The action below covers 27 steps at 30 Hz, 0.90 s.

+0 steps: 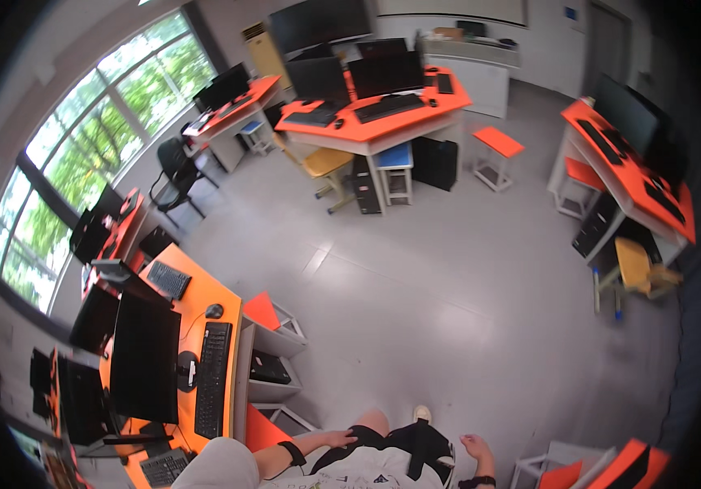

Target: Reattaching keycaps to a mechanical keyboard and cleaning the surface with a cloth.

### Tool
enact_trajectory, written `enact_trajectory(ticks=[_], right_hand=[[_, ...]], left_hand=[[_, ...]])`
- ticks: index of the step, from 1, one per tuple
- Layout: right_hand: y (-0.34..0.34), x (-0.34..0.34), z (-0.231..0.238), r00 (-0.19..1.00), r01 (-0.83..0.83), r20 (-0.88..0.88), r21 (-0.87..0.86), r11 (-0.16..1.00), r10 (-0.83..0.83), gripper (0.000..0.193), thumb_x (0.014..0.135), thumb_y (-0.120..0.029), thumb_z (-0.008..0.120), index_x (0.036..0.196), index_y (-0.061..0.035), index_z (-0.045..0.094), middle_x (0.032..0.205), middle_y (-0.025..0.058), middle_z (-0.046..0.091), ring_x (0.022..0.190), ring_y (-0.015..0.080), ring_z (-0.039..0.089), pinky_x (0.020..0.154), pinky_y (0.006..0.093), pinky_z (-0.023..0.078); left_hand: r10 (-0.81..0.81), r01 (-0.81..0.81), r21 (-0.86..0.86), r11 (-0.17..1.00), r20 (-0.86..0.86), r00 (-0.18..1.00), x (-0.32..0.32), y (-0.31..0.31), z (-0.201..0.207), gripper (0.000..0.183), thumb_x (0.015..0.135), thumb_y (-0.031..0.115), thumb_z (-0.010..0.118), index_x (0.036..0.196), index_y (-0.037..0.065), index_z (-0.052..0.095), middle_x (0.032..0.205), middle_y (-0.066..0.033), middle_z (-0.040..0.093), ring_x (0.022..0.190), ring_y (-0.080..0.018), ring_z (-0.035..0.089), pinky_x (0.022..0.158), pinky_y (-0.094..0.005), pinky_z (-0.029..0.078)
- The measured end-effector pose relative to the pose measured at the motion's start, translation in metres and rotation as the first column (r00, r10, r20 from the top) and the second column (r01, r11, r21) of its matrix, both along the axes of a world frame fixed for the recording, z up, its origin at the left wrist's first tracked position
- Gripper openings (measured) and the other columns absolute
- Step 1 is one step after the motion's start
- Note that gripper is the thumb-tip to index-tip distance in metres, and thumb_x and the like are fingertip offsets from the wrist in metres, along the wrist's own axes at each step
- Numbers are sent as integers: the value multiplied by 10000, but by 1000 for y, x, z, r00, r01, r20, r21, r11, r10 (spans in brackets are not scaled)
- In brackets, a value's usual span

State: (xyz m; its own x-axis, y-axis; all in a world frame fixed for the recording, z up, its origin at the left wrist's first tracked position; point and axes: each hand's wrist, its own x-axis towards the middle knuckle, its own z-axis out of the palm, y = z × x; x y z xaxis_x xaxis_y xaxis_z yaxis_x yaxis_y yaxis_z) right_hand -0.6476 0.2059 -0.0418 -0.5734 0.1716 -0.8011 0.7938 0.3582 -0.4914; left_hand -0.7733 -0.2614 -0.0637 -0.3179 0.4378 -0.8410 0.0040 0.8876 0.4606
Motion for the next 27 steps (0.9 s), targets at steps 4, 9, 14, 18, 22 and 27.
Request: enact_trajectory(ticks=[4, 9, 14, 18, 22, 27], right_hand=[[37, -177, -24, 859, -489, 82, 425, 762, 505, 468, 746, -406, 658, 1088, -88, 636, 992, 154, 656, 967, 305, 613, 846, 392, 484], [-4, -411, -13, 905, -387, -16, 382, 839, 425, 444, 733, -381, 664, 1066, -88, 647, 1022, 156, 648, 978, 309, 607, 872, 391, 477], [-87, -625, -52, 695, -667, -21, 354, 656, 719, 438, 721, -344, 648, 1082, -97, 641, 1065, 143, 633, 996, 316, 597, 891, 383, 471], [-215, -812, -12, 571, -727, -213, 317, 609, 792, 418, 729, -306, 677, 1057, -52, 624, 995, 152, 647, 945, 311, 608, 842, 390, 483], [-346, -969, 63, 411, -714, -415, 407, 570, 811, 522, 695, -196, 730, 1164, -67, 540, 1004, 157, 632, 966, 307, 593, 853, 382, 476], [-517, -1163, 131, 171, -840, -574, 340, 423, 801, 508, 739, -183, 701, 1201, -86, 511, 1129, 145, 580, 1042, 304, 555, 896, 394, 452]], left_hand=[[220, -220, 30, 975, -271, 937, -94, 7, 10, 593, 856, 477, 477, 1243, 28, 488, 1116, -226, 589, 1025, -399, 557, 887, -447, 439], [455, -436, 162, 885, -112, 883, -242, -19, -35, 321, 813, 286, 506, 854, 7, 659, 961, -187, 646, 895, -353, 618, 795, -440, 468], [694, -687, 97, 720, -96, 714, -389, -104, -98, 302, 845, 261, 499, 916, 1, 636, 825, -180, 646, 802, -258, 630, 734, -403, 491], [630, -681, 47, 730, -432, 646, -550, -171, -65, 326, 846, 277, 483, 1007, 49, 649, 979, -186, 646, 887, -316, 635, 769, -418, 485], [920, -864, 318, 390, -165, 355, -695, -211, 12, 300, 834, 278, 552, 1018, 64, 652, 956, -141, 667, 857, -259, 651, 775, -363, 502], [860, -815, 295, 499, -284, 424, -829, -299, 31, 277, 817, 260, 578, 1009, 78, 661, 911, -120, 677, 832, -220, 653, 757, -328, 504]])
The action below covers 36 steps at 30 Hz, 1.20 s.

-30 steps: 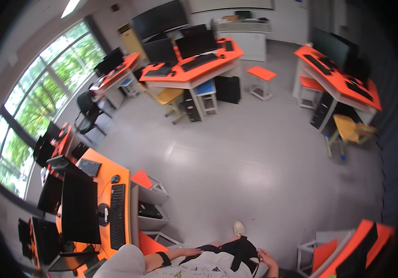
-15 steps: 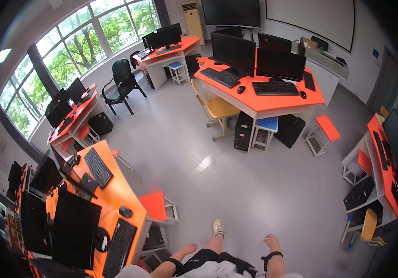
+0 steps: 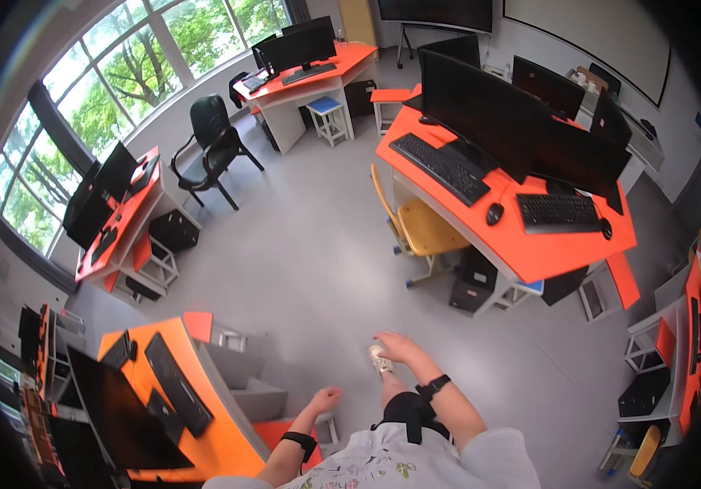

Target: Reattaching keycaps to a mechanical keyboard and cleaning the surface with a cloth.

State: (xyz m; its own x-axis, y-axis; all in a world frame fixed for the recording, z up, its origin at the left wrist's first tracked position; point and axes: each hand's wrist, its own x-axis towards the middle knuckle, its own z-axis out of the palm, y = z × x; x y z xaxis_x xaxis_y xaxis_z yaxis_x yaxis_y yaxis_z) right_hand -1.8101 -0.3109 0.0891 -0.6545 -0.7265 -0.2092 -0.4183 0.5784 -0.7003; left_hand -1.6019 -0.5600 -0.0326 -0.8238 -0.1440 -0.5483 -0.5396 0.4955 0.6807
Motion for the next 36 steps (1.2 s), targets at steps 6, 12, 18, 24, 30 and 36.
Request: enact_trajectory(ticks=[6, 12, 18, 24, 30, 36], right_hand=[[-184, -207, 26, 982, -169, -80, 15, 986, 170, 452, 753, -191, 687, 1165, -90, 529, 1088, 139, 585, 1054, 310, 542, 902, 395, 447], [-330, -388, 28, 978, -208, -13, -110, 972, 208, 440, 763, -204, 691, 1157, -90, 531, 1102, 141, 579, 1052, 310, 540, 898, 404, 444], [-425, -582, 2, 988, -125, 85, -76, 989, 131, 451, 771, -227, 683, 1174, -97, 526, 1104, 151, 582, 1040, 323, 547, 887, 413, 444], [-406, -779, 54, 952, 300, 125, -228, 926, -278, 437, 812, -267, 653, 1189, -87, 524, 1077, 146, 598, 929, 264, 595, 799, 376, 479], [-362, -979, 38, 851, 524, 108, -163, 836, -513, 427, 812, -264, 656, 1184, -98, 530, 1079, 139, 596, 885, 254, 600, 779, 364, 487], [-332, -1188, 32, 784, 608, -14, -183, 772, -621, 462, 786, -249, 679, 1195, -109, 516, 1041, 134, 599, 864, 250, 600, 763, 366, 490]], left_hand=[[85, -84, -55, 995, 17, 996, -181, -140, 22, 254, 820, 238, 573, 1002, 89, 668, 869, -121, 679, 798, -214, 652, 738, -318, 507], [267, -259, 149, 954, -39, 963, -380, -257, 37, 215, 857, 150, 556, 1029, 73, 659, 829, -78, 657, 721, -132, 611, 653, -280, 503], [174, -160, 115, 980, -122, 977, -597, -389, 1, 185, 856, 128, 547, 949, 35, 677, 727, -82, 656, 625, -134, 599, 614, -279, 495], [-50, 52, 15, 999, -148, 988, -888, -423, 49, 231, 847, 219, 580, 928, 25, 677, 730, -100, 671, 660, -162, 627, 620, -303, 495], [-276, 255, -104, 961, -349, 896, -1160, -398, 75, 190, 838, 176, 575, 934, 37, 663, 764, -108, 677, 677, -192, 660, 642, -314, 517], [-343, 353, -54, 934, -414, 843, -1398, -338, 103, 189, 836, 172, 575, 942, 38, 655, 779, -124, 676, 687, -196, 666, 656, -316, 514]])
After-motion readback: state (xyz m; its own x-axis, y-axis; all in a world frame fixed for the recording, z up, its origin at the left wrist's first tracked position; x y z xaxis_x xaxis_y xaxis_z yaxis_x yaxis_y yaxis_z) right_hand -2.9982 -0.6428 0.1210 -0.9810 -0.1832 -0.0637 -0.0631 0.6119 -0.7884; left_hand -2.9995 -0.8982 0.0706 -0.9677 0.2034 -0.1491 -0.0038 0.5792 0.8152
